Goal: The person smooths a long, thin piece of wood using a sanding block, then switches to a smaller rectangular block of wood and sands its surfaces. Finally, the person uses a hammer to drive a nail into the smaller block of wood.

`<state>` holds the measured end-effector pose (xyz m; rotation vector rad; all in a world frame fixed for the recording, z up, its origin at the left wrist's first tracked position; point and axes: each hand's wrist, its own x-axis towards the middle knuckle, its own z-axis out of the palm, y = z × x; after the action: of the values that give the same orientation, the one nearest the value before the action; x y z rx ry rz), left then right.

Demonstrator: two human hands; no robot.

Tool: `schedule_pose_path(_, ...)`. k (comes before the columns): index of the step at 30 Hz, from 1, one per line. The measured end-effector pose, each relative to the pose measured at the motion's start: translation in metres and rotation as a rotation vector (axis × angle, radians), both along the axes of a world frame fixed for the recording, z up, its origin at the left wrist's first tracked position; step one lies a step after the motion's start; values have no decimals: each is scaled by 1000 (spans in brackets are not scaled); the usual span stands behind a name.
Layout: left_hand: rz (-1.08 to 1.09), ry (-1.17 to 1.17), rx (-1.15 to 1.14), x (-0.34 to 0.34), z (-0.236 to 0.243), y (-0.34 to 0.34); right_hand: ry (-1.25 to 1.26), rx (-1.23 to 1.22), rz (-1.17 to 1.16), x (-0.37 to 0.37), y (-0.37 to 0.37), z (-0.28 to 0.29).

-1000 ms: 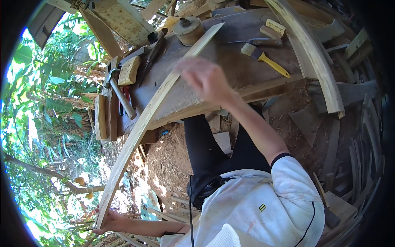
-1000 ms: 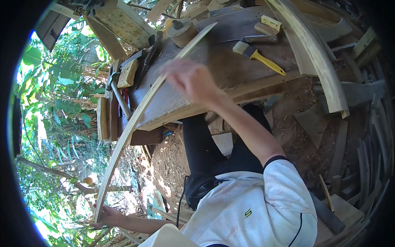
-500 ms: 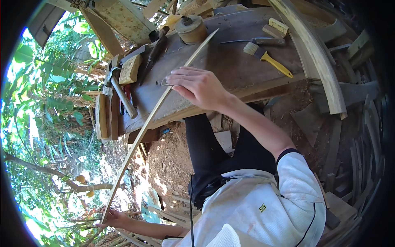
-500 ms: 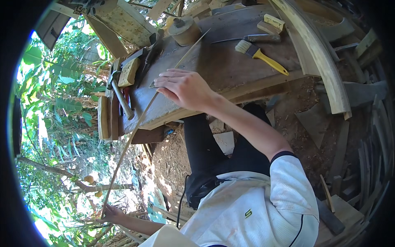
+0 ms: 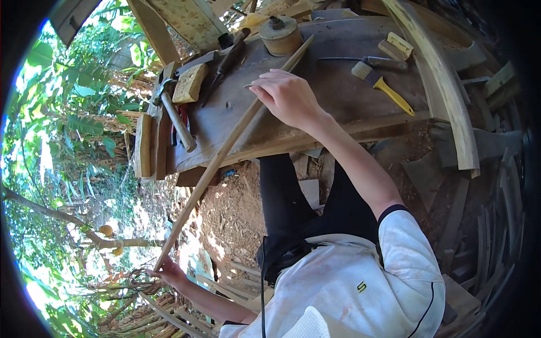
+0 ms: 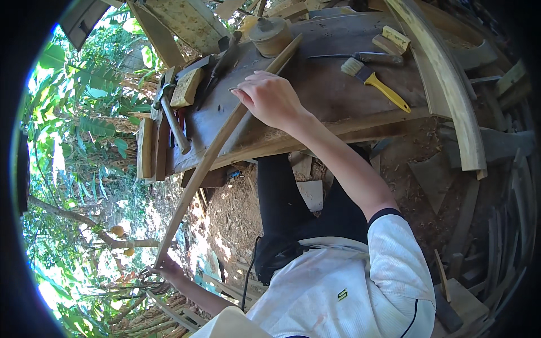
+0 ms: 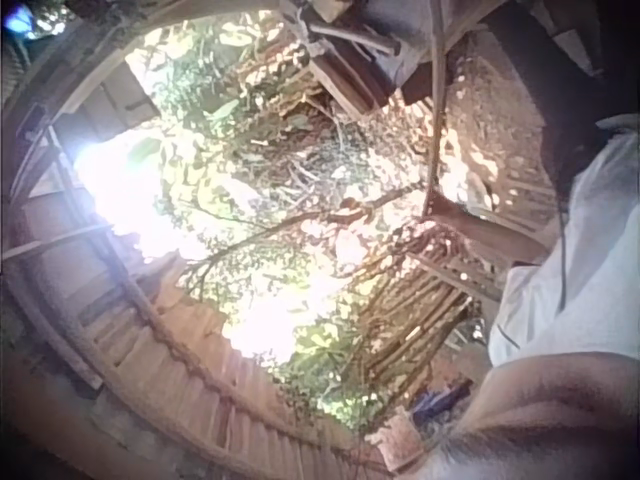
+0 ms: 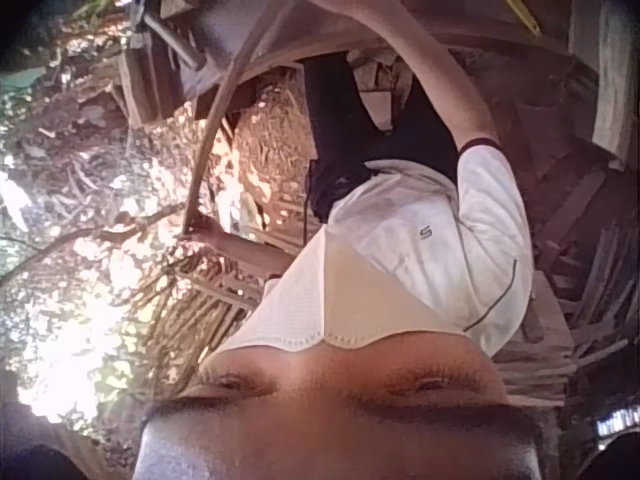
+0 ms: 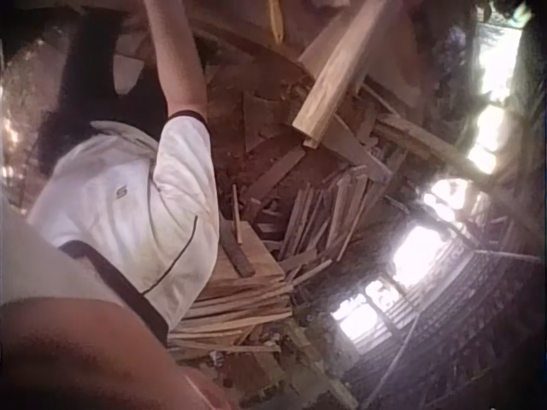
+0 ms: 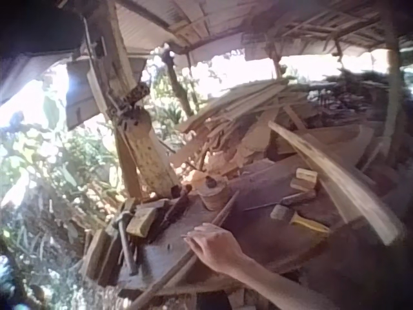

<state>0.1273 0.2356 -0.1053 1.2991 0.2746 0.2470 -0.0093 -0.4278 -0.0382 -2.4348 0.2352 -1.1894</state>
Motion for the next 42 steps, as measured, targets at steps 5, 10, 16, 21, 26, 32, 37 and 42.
schedule_pose_path(5,-9,-102,401,-11,-24,-26,49,-17,1,5,2,-6)
schedule_pose_path(10,8,-7,378,-19,-14,-56,-10,-75,27,7,-5,-12)
schedule_pose_path(16,-5,20,418,-22,2,-78,64,-83,-258,3,-59,-6)
schedule_pose_path(21,64,24,52,-18,-3,-72,-85,-179,57,13,-16,-16)
schedule_pose_path(26,-84,87,188,0,-28,-42,79,-197,-157,0,-50,-12)
schedule_pose_path(32,-99,-5,410,11,-41,-6,11,-224,-158,-13,-62,-13)
schedule_pose_path(37,103,22,600,-7,-55,-53,64,-221,-286,-23,-62,-28)
schedule_pose_path(42,-40,-241,-27,-14,-61,-46,49,-186,-267,-22,-61,-27)
